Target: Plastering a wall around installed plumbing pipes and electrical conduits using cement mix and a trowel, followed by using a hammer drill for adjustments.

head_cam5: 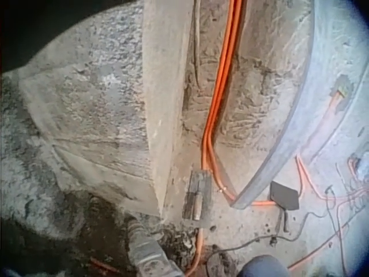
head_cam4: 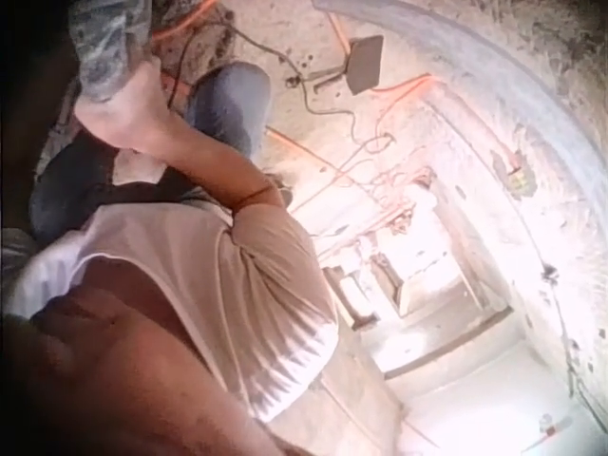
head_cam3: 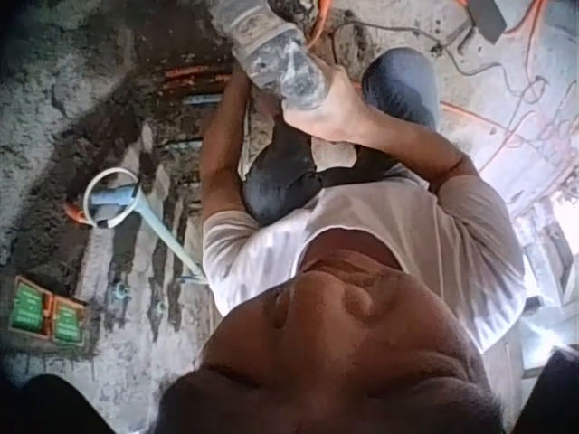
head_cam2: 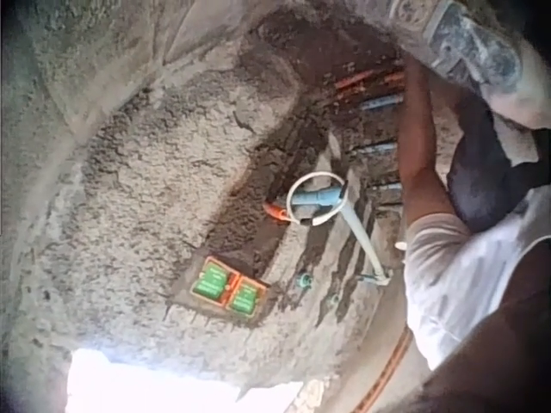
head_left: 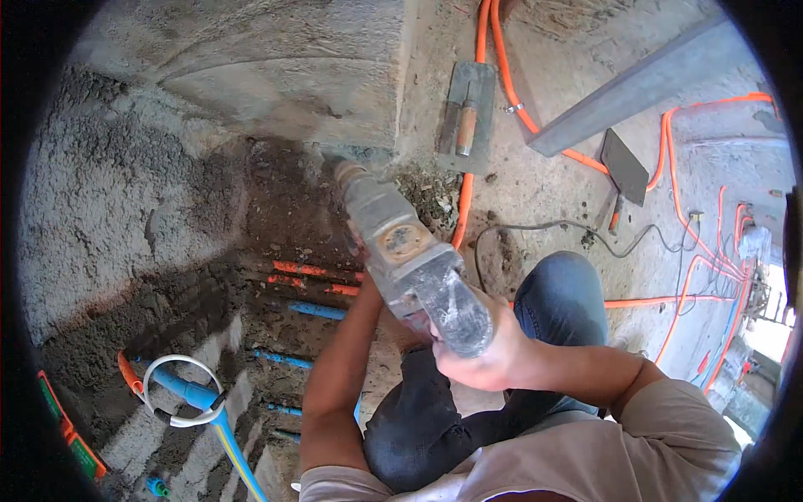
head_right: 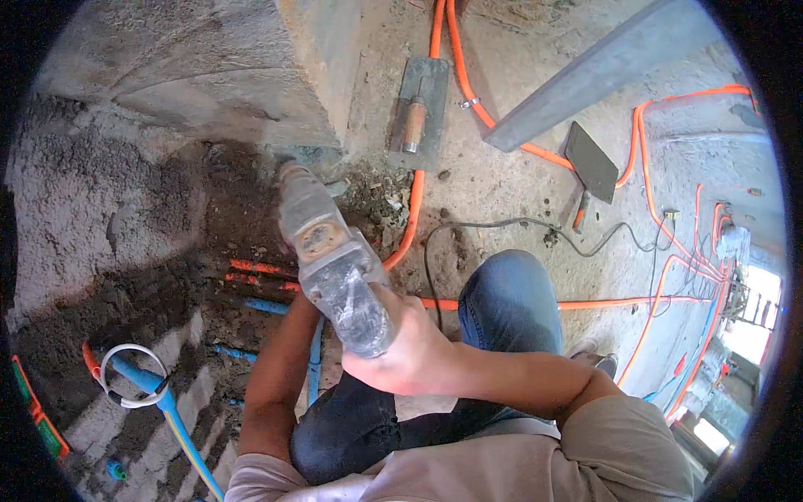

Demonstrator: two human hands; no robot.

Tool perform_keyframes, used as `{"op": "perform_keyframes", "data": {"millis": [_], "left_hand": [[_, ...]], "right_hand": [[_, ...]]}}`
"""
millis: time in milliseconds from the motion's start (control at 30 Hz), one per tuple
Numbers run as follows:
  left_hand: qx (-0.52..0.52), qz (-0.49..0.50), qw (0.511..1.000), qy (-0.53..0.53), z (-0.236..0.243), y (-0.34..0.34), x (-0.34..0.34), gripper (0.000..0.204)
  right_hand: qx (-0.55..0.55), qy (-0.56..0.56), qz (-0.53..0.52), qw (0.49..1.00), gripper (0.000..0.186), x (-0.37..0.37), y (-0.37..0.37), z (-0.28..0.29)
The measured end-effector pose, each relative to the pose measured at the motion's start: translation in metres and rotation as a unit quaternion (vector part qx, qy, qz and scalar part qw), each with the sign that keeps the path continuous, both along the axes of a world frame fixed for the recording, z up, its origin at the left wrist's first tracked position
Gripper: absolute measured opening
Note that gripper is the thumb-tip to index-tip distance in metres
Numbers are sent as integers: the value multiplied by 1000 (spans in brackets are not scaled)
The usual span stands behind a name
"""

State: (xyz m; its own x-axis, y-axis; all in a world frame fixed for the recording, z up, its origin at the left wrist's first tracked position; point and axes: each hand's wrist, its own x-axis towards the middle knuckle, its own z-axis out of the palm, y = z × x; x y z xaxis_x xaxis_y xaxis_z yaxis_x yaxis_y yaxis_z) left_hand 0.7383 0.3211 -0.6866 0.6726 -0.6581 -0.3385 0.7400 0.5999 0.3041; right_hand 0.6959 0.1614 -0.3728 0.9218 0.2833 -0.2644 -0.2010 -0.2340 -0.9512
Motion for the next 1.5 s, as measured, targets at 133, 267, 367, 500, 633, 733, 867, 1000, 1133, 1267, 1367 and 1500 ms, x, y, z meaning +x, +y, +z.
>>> {"op": "perform_keyframes", "data": {"millis": [133, 267, 367, 500, 633, 733, 867, 1000, 1133, 1267, 1367, 1500], "left_hand": [[12, -6, 1000, -3, -3, -37, -21, 55], [33, 2, 999, 7, -8, -55, -34, 55], [42, 2, 999, 2, -16, -64, -8, 55], [57, 10, 998, 1, -11, -74, -62, 55], [84, 45, 995, 3, -10, -75, -84, 55], [160, 128, 979, 17, 5, -80, -82, 46], [330, 202, 922, 13, 100, -69, -26, 25], [490, 161, 849, -114, 94, -54, -6, 29], [481, 198, 846, -117, 55, -46, 9, 37], [492, 153, 851, -101, 46, -54, 28, 40], [365, 222, 902, -59, 19, -55, 43, 35], [636, 160, 670, -348, 34, -55, 51, 32]], "right_hand": [[-214, -249, 290, 899, 26, -28, -41, 5], [-231, -277, 264, 895, 20, -33, -39, 22], [-124, -110, 150, 975, 17, -15, -31, 12], [8, 140, 21, 990, 27, -1, -39, 37], [11, 170, -12, 985, 24, -14, -48, 32], [64, 211, -53, 974, 23, -16, -61, 39], [106, 222, -124, 961, 32, -24, -64, 39], [160, 181, -74, 967, 46, 9, -61, 29], [175, 203, -124, 956, 33, 45, -35, 28], [139, 195, -126, 963, 39, 67, -29, 35], [116, 212, -121, 963, 36, 99, -21, 47], [133, 246, -75, 957, 33, 133, -16, 51]]}}
